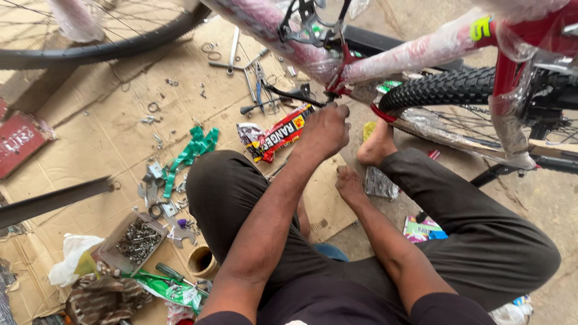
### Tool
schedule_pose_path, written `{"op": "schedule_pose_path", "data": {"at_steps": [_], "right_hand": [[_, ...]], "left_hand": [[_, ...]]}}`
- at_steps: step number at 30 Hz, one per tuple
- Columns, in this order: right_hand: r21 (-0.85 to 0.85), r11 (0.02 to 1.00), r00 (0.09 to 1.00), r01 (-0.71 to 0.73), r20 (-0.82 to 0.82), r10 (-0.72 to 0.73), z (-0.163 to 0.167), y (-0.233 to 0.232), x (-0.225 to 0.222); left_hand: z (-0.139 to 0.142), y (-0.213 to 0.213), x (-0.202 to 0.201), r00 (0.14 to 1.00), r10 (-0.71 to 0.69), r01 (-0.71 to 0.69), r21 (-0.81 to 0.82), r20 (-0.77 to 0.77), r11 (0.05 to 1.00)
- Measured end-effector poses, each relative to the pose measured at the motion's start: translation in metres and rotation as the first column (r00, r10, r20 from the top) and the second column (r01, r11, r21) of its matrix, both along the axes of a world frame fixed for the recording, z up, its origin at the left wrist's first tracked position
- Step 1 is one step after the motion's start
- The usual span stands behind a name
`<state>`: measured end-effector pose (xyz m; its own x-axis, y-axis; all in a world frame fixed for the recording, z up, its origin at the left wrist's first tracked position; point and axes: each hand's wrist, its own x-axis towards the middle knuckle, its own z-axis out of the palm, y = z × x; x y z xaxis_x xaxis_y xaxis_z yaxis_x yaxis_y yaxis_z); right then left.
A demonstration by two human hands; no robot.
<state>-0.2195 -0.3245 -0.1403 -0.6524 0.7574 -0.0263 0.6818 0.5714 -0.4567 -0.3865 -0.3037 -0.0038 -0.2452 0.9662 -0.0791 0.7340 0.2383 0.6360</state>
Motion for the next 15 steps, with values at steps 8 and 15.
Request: {"op": "schedule_pose_path", "data": {"at_steps": [8, 15], "right_hand": [[-0.084, 0.995, 0.998, 0.060, 0.028, -0.058, 0.021, -0.002, -0.005], [-0.423, 0.865, 0.909, 0.268, -0.186, -0.373, 0.075, 0.034, -0.051]], "left_hand": [[-0.005, 0.000, 0.002, 1.000, -0.009, 0.009, -0.002, -0.014, 1.000], [0.006, -0.003, -0.005, 0.991, 0.115, -0.115, 0.002, 0.066, 0.993]]}}
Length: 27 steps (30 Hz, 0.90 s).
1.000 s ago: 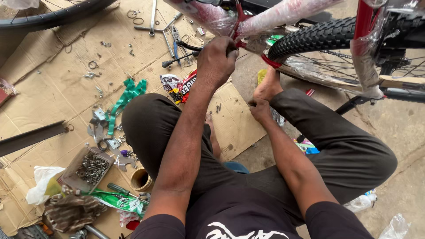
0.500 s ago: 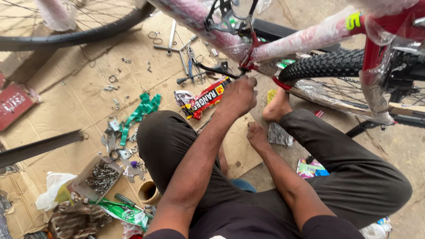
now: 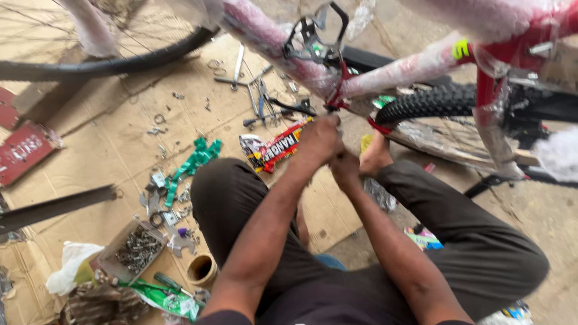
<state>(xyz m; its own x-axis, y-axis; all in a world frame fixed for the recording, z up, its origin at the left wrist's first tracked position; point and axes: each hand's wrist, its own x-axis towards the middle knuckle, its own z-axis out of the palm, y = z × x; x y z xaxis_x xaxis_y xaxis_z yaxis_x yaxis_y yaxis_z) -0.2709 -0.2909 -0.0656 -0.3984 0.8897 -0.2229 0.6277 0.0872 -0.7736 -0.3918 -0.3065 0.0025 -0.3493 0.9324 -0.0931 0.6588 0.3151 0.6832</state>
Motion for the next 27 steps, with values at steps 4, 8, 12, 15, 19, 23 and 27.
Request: {"op": "schedule_pose_path", "data": {"at_steps": [4, 8, 12, 15, 19, 23, 27], "right_hand": [[-0.102, 0.987, 0.548, 0.126, -0.822, -0.155, 0.053, 0.014, -0.005], [-0.174, 0.984, 0.372, 0.026, -0.912, -0.171, 0.086, 0.011, 0.007], [0.148, 0.983, 0.620, 0.104, -0.783, 0.052, 0.087, 0.006, 0.011], [0.124, 0.990, 0.646, 0.066, -0.762, 0.052, 0.080, 0.003, 0.011], [-0.053, 0.999, 0.612, 0.013, -0.789, -0.050, 0.076, 0.001, 0.014], [0.014, 1.000, 0.643, -0.014, -0.766, 0.020, 0.079, 0.004, 0.017], [0.095, 0.995, 0.620, -0.032, -0.779, 0.095, 0.083, 0.008, 0.018]], "left_hand": [[0.024, -0.013, -0.005, 0.952, 0.024, -0.090, 0.206, 0.304, 0.975], [0.034, -0.025, 0.002, 0.589, -0.063, -0.206, 0.226, 0.805, 0.952], [0.023, -0.028, 0.005, 0.184, 0.001, -0.358, 0.066, 0.983, 0.931], [0.009, -0.027, 0.004, 0.117, -0.041, -0.384, 0.084, 0.992, 0.920], [0.001, -0.025, 0.007, 0.190, 0.008, -0.464, 0.083, 0.982, 0.882], [0.004, -0.027, 0.011, 0.277, -0.013, -0.486, 0.152, 0.961, 0.861], [0.010, -0.026, 0.017, 0.333, -0.016, -0.471, 0.181, 0.943, 0.863]]}}
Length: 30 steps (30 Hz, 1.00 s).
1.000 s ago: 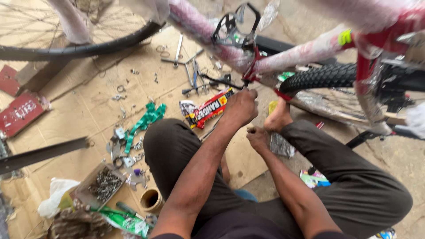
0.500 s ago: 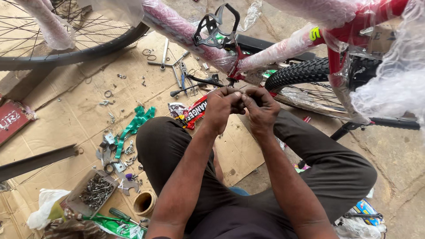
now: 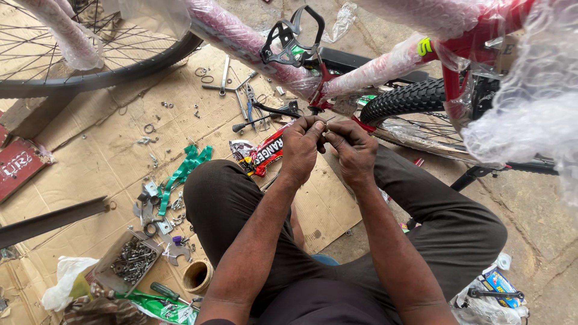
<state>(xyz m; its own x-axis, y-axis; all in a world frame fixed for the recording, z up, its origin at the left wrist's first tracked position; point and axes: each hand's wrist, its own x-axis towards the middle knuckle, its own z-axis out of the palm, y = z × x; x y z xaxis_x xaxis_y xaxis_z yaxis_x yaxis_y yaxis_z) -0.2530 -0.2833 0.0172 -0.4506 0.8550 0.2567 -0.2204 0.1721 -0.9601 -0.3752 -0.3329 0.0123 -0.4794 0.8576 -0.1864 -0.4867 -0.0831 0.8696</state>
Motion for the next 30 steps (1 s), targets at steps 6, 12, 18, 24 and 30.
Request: {"op": "schedule_pose_path", "data": {"at_steps": [6, 12, 18, 24, 30], "right_hand": [[-0.006, 1.000, 0.999, -0.022, -0.042, 0.022, 0.004, 0.002, 0.001], [-0.110, 0.994, 1.000, 0.015, -0.005, -0.015, 0.009, 0.000, -0.006], [-0.210, 0.978, 0.999, -0.002, -0.050, -0.009, 0.022, -0.001, -0.010], [0.187, 0.982, 0.997, 0.032, 0.058, -0.043, 0.030, 0.002, -0.013], [0.138, 0.990, 0.984, 0.027, 0.171, -0.051, 0.033, 0.004, -0.020]], "left_hand": [[0.002, 0.003, 0.003, 0.998, 0.018, -0.016, 0.026, -0.055, 1.000], [0.003, 0.003, 0.009, 0.961, 0.130, -0.102, 0.125, -0.242, 0.987], [0.005, 0.001, -0.005, 0.983, 0.006, -0.047, 0.213, 0.185, 0.976], [0.000, 0.002, -0.001, 0.970, 0.051, -0.102, 0.210, 0.236, 0.972], [0.007, 0.001, 0.014, 0.923, 0.329, -0.285, 0.221, -0.199, 0.933]]}}
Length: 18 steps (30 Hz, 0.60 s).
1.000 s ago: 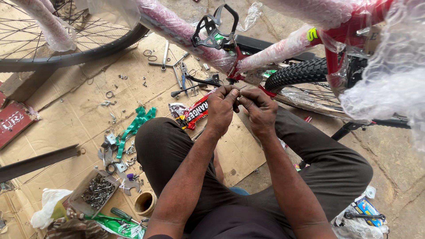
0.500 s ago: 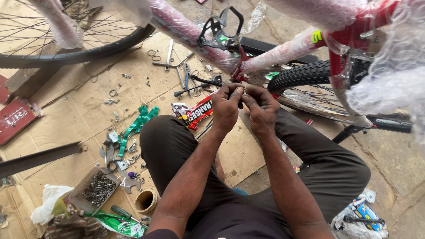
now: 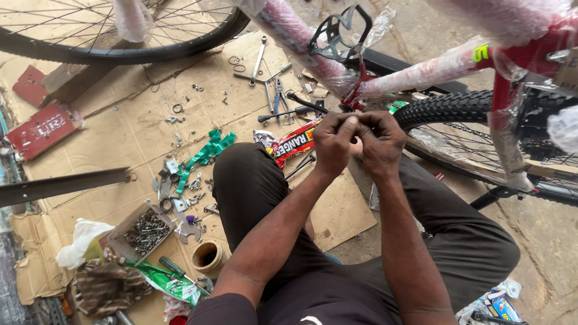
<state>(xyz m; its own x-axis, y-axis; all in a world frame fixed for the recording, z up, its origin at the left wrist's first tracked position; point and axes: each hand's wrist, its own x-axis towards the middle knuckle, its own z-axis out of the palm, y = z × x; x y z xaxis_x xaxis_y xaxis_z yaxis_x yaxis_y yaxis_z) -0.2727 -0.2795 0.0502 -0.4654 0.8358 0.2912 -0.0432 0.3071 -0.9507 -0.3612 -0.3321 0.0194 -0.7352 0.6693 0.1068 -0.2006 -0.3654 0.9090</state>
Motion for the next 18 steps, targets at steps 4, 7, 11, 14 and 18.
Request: {"op": "schedule_pose_path", "data": {"at_steps": [4, 7, 11, 14, 18], "right_hand": [[0.389, 0.920, 0.985, 0.042, 0.139, -0.103, -0.004, 0.007, 0.001], [0.281, 0.958, 0.983, 0.055, 0.152, -0.101, -0.010, 0.012, 0.002], [0.040, 0.998, 0.982, 0.048, 0.182, -0.054, -0.019, 0.020, 0.003], [-0.011, 0.995, 0.959, 0.094, 0.271, -0.088, -0.027, 0.023, -0.004], [-0.155, 0.976, 0.970, 0.151, 0.214, -0.116, -0.043, 0.027, -0.032]], "left_hand": [[0.008, -0.007, 0.000, 0.927, 0.081, -0.106, -0.049, -0.367, 0.993], [0.016, -0.007, -0.012, 0.916, 0.023, -0.069, -0.100, -0.400, 0.993], [0.033, 0.013, -0.062, 0.924, -0.115, -0.032, -0.375, -0.364, 0.926], [0.042, 0.027, -0.102, 0.933, -0.015, -0.132, -0.379, -0.359, 0.916], [0.033, 0.038, -0.107, 0.880, -0.045, -0.225, -0.499, -0.472, 0.837]]}}
